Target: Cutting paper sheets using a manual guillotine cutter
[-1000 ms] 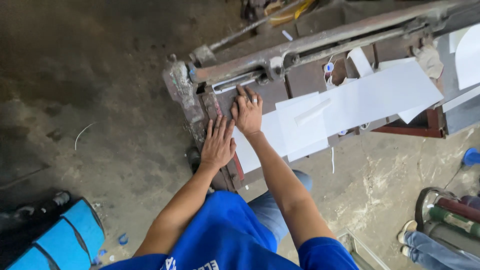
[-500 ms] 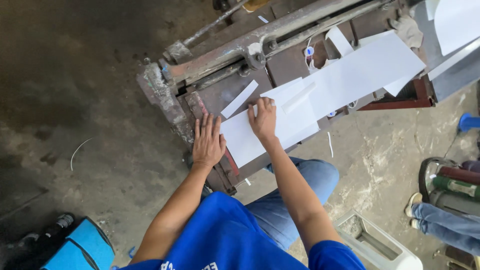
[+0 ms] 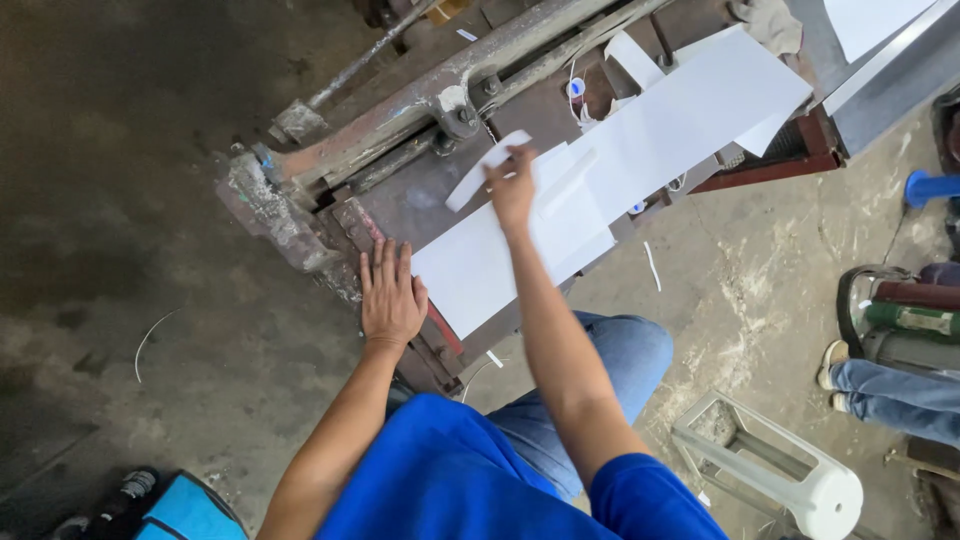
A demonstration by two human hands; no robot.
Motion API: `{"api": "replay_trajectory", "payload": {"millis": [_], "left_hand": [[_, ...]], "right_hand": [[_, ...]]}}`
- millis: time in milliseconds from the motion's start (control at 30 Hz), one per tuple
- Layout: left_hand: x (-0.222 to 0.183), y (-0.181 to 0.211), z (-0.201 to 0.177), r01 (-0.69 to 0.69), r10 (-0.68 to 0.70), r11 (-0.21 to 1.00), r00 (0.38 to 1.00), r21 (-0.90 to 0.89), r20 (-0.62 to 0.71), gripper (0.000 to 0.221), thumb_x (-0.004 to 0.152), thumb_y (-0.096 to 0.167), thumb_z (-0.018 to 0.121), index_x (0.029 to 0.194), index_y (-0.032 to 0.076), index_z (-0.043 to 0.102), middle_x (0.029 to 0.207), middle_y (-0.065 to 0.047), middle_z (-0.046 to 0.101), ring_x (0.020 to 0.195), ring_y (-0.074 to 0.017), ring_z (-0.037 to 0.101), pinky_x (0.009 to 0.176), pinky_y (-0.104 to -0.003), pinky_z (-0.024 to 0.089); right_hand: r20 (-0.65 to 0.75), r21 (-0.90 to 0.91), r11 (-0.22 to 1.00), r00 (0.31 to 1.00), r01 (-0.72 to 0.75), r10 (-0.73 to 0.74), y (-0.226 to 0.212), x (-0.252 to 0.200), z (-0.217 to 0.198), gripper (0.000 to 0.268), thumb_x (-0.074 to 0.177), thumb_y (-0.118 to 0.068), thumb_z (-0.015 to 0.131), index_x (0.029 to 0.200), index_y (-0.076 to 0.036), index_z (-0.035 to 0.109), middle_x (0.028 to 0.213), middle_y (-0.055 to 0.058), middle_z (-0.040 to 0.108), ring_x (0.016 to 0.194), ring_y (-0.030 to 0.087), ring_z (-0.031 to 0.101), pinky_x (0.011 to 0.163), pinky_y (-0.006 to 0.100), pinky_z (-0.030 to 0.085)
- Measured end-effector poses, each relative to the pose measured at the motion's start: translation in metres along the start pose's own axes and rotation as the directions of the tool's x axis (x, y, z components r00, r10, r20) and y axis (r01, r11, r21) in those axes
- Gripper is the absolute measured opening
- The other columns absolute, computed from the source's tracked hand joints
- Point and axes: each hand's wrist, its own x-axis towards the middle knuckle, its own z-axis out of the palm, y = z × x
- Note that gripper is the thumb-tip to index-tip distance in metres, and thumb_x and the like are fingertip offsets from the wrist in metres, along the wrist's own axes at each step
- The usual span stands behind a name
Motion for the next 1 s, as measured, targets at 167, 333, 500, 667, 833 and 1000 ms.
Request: {"api": "replay_trajectory", "payload": {"millis": [167,333,500,667,833,1000], "left_hand": [[0.001,-0.001,0.001,0.007,-0.006,1.000,0.994,-0.008,0.106,0.059,0.104,0.029,0.052,0.157,0.003,0.051,0.160,-0.027,0.051,0.157,-0.0428,0.043,0.132,-0.063,0.026],[0.001,0.002,-0.007,0.013,-0.007,0.999,0.985,-0.033,0.175,0.060,0.110,0.037,0.048,0.157,0.000,0.054,0.163,-0.027,0.051,0.156,-0.0451,0.041,0.131,-0.064,0.026],[-0.002,0.004,-0.009,-0.034,0.040,0.997,0.994,-0.065,0.097,0.054,0.106,0.040,0.059,0.148,0.008,0.068,0.162,-0.025,0.055,0.152,-0.0474,0.047,0.127,-0.067,0.030],[-0.005,0.008,-0.012,-0.063,0.072,0.995,0.991,-0.079,0.115,0.053,0.110,0.046,0.055,0.147,0.013,0.073,0.167,-0.021,0.052,0.155,-0.0458,0.044,0.128,-0.068,0.027],[-0.009,0.014,-0.014,-0.090,0.098,0.994,0.986,-0.065,0.134,0.057,0.112,0.050,0.049,0.152,0.015,0.069,0.167,-0.022,0.052,0.156,-0.0451,0.045,0.129,-0.070,0.025],[-0.009,0.013,-0.012,-0.056,0.062,0.996,0.993,-0.064,0.095,0.053,0.114,0.042,0.055,0.145,0.002,0.071,0.159,-0.024,0.058,0.154,-0.0407,0.047,0.129,-0.065,0.026]], "right_hand": [[-0.097,0.182,0.969,0.977,-0.170,0.189,-0.038,0.097,-0.102,0.048,0.097,-0.022,0.084,0.133,-0.013,0.054,0.102,0.009,0.075,0.069,0.016,0.073,0.053,0.026,0.062],[-0.322,0.005,0.976,0.924,-0.216,0.206,0.027,0.056,-0.170,0.048,0.091,-0.040,0.075,0.130,-0.016,0.062,0.111,0.010,0.073,0.078,0.016,0.073,0.052,0.032,0.060],[-0.524,-0.119,0.897,0.794,-0.426,0.307,0.103,0.009,-0.203,0.058,0.092,-0.047,0.075,0.133,-0.007,0.062,0.107,0.007,0.079,0.105,0.028,0.077,0.095,0.045,0.056],[-0.492,0.141,0.842,0.701,-0.521,0.517,0.152,0.092,-0.229,0.052,0.075,-0.040,0.088,0.109,-0.004,0.074,0.108,0.013,0.077,0.102,0.029,0.070,0.085,0.047,0.053],[-0.279,0.497,0.722,0.699,-0.481,0.658,0.078,0.114,-0.290,0.012,0.091,-0.011,0.080,0.092,-0.016,0.069,0.077,0.005,0.068,0.068,0.019,0.064,0.052,0.039,0.040],[-0.500,-0.478,0.767,0.584,0.429,-0.639,-0.049,0.104,-0.422,0.018,0.111,-0.021,0.065,0.104,-0.006,0.058,0.092,0.010,0.067,0.084,0.022,0.063,0.079,0.038,0.056]]}}
